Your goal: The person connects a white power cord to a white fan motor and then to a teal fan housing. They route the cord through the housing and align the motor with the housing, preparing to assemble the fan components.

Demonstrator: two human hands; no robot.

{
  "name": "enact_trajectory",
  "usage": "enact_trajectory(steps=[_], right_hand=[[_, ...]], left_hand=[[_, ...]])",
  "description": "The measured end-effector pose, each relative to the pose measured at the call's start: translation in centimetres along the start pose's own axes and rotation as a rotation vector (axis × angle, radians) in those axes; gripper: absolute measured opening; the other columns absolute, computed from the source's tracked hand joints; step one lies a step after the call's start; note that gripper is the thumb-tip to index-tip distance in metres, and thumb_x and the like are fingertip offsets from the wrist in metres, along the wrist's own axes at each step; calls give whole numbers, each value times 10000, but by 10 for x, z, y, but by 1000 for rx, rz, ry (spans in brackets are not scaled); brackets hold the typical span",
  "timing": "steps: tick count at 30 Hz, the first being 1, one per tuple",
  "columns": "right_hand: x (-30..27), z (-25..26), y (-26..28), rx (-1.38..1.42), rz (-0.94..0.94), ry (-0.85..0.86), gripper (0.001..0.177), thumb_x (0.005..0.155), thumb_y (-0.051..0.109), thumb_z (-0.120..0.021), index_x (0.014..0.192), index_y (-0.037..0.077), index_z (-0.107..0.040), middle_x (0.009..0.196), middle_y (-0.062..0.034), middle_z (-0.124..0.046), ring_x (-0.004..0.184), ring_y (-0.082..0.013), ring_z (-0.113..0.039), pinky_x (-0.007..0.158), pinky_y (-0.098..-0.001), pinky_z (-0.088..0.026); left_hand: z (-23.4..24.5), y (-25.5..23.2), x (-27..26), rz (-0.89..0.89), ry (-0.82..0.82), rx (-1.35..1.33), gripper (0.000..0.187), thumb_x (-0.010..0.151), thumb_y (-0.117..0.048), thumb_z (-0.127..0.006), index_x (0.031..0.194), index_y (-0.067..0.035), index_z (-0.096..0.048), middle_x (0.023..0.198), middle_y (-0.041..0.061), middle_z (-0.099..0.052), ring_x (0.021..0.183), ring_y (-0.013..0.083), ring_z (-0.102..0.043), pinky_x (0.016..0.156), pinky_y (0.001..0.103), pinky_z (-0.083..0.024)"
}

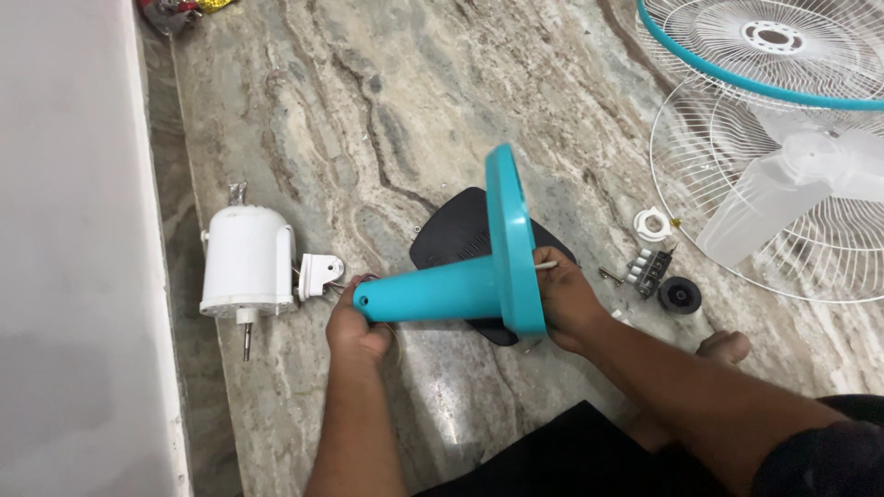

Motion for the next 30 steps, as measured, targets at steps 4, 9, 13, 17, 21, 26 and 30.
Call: enact_trajectory(steps=[4, 9, 13, 17, 21, 26, 30], right_hand=[[2, 6, -1, -94, -77, 10, 174, 926, -64, -634, 924, 84, -543, 850, -62, -629, 697, -143, -620, 613, -304, -562], [6, 19, 1, -248, -63, -110, 144, 889, -61, -662, 936, 60, -599, 890, -98, -699, 718, -147, -663, 621, -297, -566], [9, 30, 10, -343, -41, -41, 93, 931, 4, -711, 988, 14, -638, 909, -147, -719, 758, -178, -689, 647, -300, -569], [8, 34, 19, -388, -79, -4, 102, 944, 69, -676, 1029, 15, -663, 918, -97, -748, 798, -164, -731, 692, -295, -607], [8, 41, 26, -464, -39, -52, 142, 934, 53, -682, 1070, 21, -658, 922, -106, -737, 792, -180, -722, 693, -315, -594], [13, 51, 28, -420, -5, -27, 178, 983, 82, -627, 1128, -20, -648, 968, -140, -758, 810, -198, -734, 733, -316, -612], [12, 43, 23, -518, -31, 29, 210, 980, 118, -605, 1126, -3, -695, 940, -96, -784, 800, -154, -754, 739, -289, -632]], left_hand=[[-13, -4, -23, -33, 57, 50, 228, 1040, -208, -538, 1117, -52, -686, 1022, 83, -723, 915, 214, -704, 850, 379, -610], [-38, -3, -62, -20, -211, 303, 352, 984, -362, -612, 1180, -71, -635, 1106, 107, -688, 934, 276, -679, 744, 466, -573], [-53, 11, -85, -143, -363, 288, 509, 885, -155, -787, 1294, 94, -613, 1186, 200, -721, 960, 330, -727, 691, 474, -615], [-53, 21, -92, -146, -376, 335, 787, 846, 16, -768, 1485, 32, -310, 1321, 273, -611, 1042, 376, -712, 759, 498, -619], [-46, 21, -76, -245, -331, 384, 910, 819, 58, -764, 1550, -38, -232, 1408, 276, -539, 1111, 374, -687, 877, 497, -606], [-32, 3, -37, -435, -288, 402, 815, 795, 36, -791, 1486, -21, -364, 1384, 209, -580, 1117, 311, -670, 916, 448, -588], [-30, -12, -14, -570, -182, 418, 627, 780, 39, -807, 1349, 20, -544, 1278, 165, -682, 1065, 263, -698, 915, 385, -583]])
Point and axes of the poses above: each hand's wrist, its own x-axis towards the middle knuckle, its own z-axis out of the back of the hand, y = z × x, the point moved 1 cm from there along x, towards the middle knuckle
